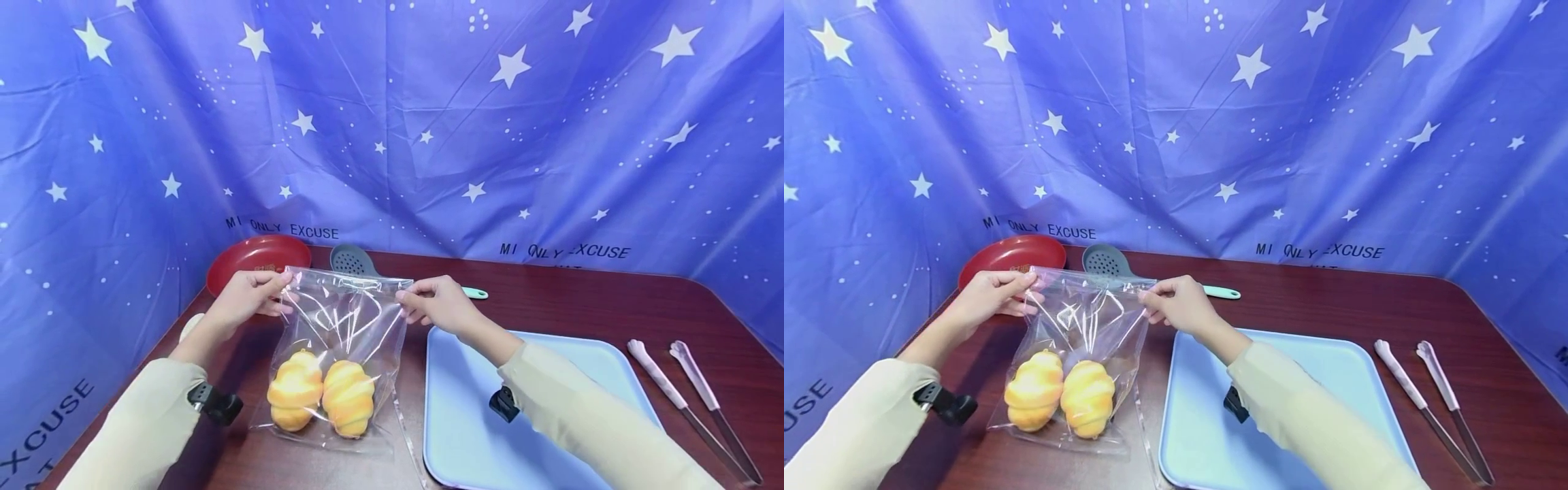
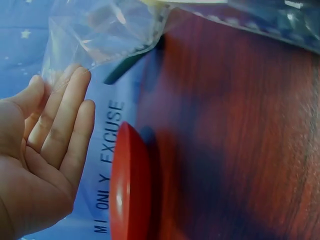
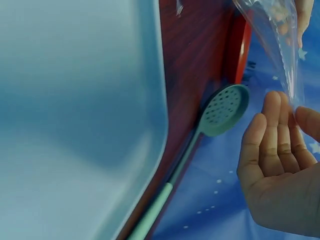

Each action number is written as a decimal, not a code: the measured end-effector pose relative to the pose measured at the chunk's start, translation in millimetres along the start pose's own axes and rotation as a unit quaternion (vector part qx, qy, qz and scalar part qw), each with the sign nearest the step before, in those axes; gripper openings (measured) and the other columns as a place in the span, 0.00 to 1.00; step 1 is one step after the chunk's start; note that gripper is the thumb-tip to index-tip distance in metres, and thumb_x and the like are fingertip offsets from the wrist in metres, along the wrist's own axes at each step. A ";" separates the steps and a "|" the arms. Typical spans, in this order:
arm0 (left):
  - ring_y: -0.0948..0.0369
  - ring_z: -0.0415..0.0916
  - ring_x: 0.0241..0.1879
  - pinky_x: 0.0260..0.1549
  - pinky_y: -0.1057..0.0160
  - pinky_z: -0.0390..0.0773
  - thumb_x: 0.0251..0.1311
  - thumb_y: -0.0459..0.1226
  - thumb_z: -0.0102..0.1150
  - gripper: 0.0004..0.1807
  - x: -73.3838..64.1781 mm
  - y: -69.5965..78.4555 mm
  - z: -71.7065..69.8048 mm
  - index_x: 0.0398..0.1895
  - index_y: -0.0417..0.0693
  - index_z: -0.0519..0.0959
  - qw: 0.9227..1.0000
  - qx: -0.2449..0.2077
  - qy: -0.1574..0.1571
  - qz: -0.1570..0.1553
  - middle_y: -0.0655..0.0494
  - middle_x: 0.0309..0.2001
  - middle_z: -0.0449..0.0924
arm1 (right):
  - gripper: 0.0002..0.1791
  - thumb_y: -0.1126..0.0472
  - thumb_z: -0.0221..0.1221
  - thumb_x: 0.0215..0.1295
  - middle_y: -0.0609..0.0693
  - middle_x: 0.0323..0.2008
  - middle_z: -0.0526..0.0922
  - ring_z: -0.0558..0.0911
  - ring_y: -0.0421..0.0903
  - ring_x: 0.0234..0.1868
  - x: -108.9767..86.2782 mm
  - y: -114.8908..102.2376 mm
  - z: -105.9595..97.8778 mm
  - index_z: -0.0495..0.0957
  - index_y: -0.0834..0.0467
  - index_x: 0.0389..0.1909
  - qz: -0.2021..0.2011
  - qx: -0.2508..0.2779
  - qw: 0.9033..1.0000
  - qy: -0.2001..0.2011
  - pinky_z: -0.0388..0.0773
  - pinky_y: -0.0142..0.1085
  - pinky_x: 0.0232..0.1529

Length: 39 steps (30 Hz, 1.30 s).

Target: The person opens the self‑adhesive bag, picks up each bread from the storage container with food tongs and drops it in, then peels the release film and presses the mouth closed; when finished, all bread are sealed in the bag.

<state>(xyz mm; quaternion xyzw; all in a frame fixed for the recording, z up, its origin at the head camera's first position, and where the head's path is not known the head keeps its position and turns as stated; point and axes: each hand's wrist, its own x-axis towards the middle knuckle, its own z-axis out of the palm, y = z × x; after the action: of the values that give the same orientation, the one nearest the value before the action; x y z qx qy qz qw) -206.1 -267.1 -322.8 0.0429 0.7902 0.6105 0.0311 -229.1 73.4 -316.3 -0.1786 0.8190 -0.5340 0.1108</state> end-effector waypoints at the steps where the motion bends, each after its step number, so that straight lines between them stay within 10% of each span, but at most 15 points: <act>1: 0.60 0.88 0.28 0.33 0.64 0.86 0.75 0.37 0.55 0.22 1.5 -2.0 0.7 0.55 0.20 0.76 1.000 0.005 -0.004 -0.006 0.50 0.33 0.88 | 0.13 0.60 0.62 0.72 0.51 0.25 0.86 0.86 0.41 0.27 2.2 1.5 0.6 0.85 0.68 0.39 0.012 -0.001 1.000 -0.001 0.85 0.45 0.36; 10: 0.57 0.88 0.27 0.33 0.58 0.87 0.75 0.39 0.56 0.20 7.4 -16.7 6.2 0.51 0.25 0.79 0.995 0.057 -0.053 -0.064 0.43 0.33 0.88 | 0.11 0.59 0.61 0.72 0.49 0.25 0.87 0.84 0.38 0.24 10.4 16.8 0.7 0.85 0.63 0.34 0.112 -0.005 0.992 -0.060 0.78 0.33 0.30; 20: 0.54 0.87 0.28 0.34 0.58 0.87 0.75 0.39 0.55 0.17 -3.7 -11.3 -3.3 0.48 0.29 0.80 0.984 0.067 -0.141 -0.089 0.44 0.33 0.88 | 0.12 0.58 0.60 0.74 0.48 0.26 0.87 0.85 0.37 0.27 8.5 22.4 -1.7 0.84 0.62 0.34 0.104 -0.016 0.989 -0.107 0.80 0.36 0.34; 30: 0.56 0.87 0.27 0.37 0.56 0.87 0.75 0.37 0.56 0.20 9.7 -2.1 11.9 0.54 0.24 0.77 0.996 0.049 -0.016 -0.075 0.46 0.30 0.87 | 0.10 0.61 0.62 0.72 0.48 0.23 0.86 0.83 0.36 0.22 22.8 20.2 2.1 0.84 0.62 0.31 0.124 -0.007 0.991 -0.043 0.73 0.29 0.25; 39: 0.59 0.85 0.22 0.32 0.58 0.87 0.75 0.33 0.53 0.15 2.7 -4.2 18.4 0.47 0.24 0.78 0.996 0.030 -0.034 -0.078 0.48 0.24 0.84 | 0.10 0.61 0.63 0.71 0.47 0.22 0.86 0.83 0.36 0.22 27.5 28.9 3.4 0.84 0.62 0.32 0.144 -0.016 0.989 -0.042 0.72 0.30 0.25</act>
<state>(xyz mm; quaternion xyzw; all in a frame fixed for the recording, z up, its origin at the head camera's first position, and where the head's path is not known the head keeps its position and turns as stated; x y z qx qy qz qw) -207.0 -250.2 -331.5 0.0030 0.8075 0.5805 0.1045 -257.9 69.8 -343.8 -0.0833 0.8392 -0.4911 0.2180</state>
